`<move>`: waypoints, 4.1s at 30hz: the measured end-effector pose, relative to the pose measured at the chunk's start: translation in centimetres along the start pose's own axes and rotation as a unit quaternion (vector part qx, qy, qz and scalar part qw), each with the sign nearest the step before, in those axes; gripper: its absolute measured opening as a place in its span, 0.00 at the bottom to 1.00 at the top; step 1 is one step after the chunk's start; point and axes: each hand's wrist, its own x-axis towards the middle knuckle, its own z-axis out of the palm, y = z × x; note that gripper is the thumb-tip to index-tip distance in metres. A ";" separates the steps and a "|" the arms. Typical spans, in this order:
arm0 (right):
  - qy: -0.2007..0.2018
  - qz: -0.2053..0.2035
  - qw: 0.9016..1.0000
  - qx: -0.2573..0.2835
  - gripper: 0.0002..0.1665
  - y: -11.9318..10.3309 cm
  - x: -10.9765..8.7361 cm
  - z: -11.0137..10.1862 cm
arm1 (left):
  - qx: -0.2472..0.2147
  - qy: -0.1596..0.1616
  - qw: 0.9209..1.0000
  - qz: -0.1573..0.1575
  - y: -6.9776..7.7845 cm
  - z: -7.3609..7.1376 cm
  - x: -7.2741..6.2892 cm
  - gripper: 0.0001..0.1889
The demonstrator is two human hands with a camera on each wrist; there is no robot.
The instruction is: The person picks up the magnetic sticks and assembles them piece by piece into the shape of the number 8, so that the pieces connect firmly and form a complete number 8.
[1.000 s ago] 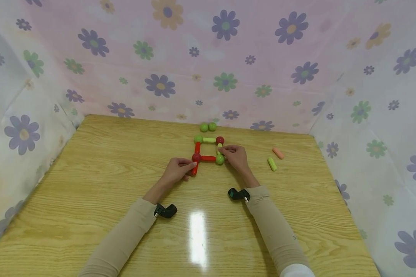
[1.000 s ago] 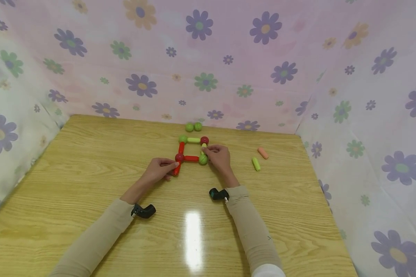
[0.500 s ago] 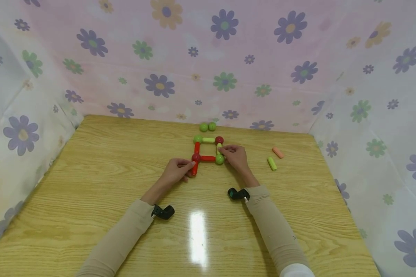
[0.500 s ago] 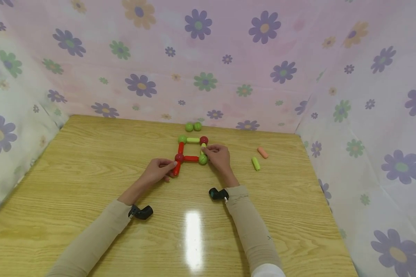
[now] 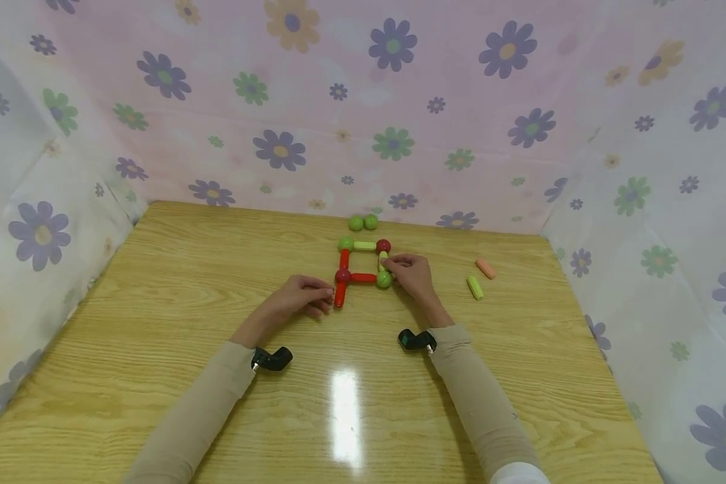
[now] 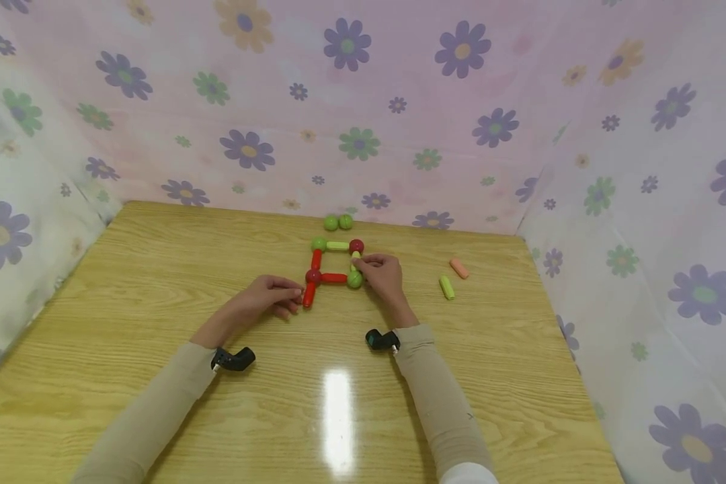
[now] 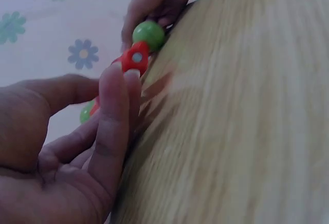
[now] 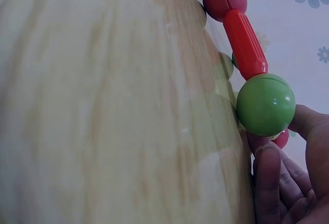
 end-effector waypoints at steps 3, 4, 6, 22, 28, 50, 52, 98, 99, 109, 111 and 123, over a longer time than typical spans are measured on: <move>-0.001 0.000 1.000 0.007 0.20 -0.2 -0.1 -0.1 | -0.002 -0.004 1.000 0.009 0.2 -0.8 0.4 0.20; -0.001 0.000 1.000 0.010 0.20 -0.2 -0.1 -0.1 | -0.007 -0.001 1.000 0.013 0.2 -1.1 0.7 0.20; -0.002 -0.001 1.000 0.012 0.20 -0.2 -0.2 -0.1 | -0.012 0.003 1.000 0.026 0.1 -1.6 1.1 0.22; 0.000 -0.007 1.000 0.010 0.18 -0.2 0.2 0.1 | -0.027 0.080 0.988 0.129 0.9 -2.1 5.5 0.19; 0.003 0.000 1.000 0.006 0.19 -0.2 0.3 0.1 | -0.044 0.108 0.981 0.156 1.4 -2.2 7.2 0.20; 0.012 -0.001 1.000 -0.005 0.18 0.2 0.2 0.3 | 0.009 0.157 0.964 0.215 3.5 -1.7 11.9 0.22; 0.010 -0.001 1.000 -0.004 0.18 0.2 0.2 0.2 | 0.011 0.144 0.966 0.215 3.8 -1.6 12.6 0.22; 0.007 -0.008 1.000 0.005 0.18 -0.1 -0.2 0.4 | -0.021 0.167 0.967 0.190 3.0 -2.1 12.4 0.23; 0.009 -0.009 1.000 0.004 0.18 -0.1 -0.2 0.3 | -0.031 0.166 0.968 0.186 2.9 -2.0 12.3 0.23; 0.015 -0.007 1.000 -0.001 0.19 -0.3 -0.1 0.2 | -0.047 0.184 0.965 0.182 2.2 -1.3 10.5 0.23; 0.013 0.001 1.000 -0.004 0.19 -0.2 -0.1 0.2 | -0.049 0.184 0.965 0.180 2.0 -1.2 9.9 0.24; 0.014 0.019 1.000 -0.004 0.19 -0.5 -0.1 0.3 | 0.048 0.123 0.980 0.149 2.5 -1.0 4.1 0.26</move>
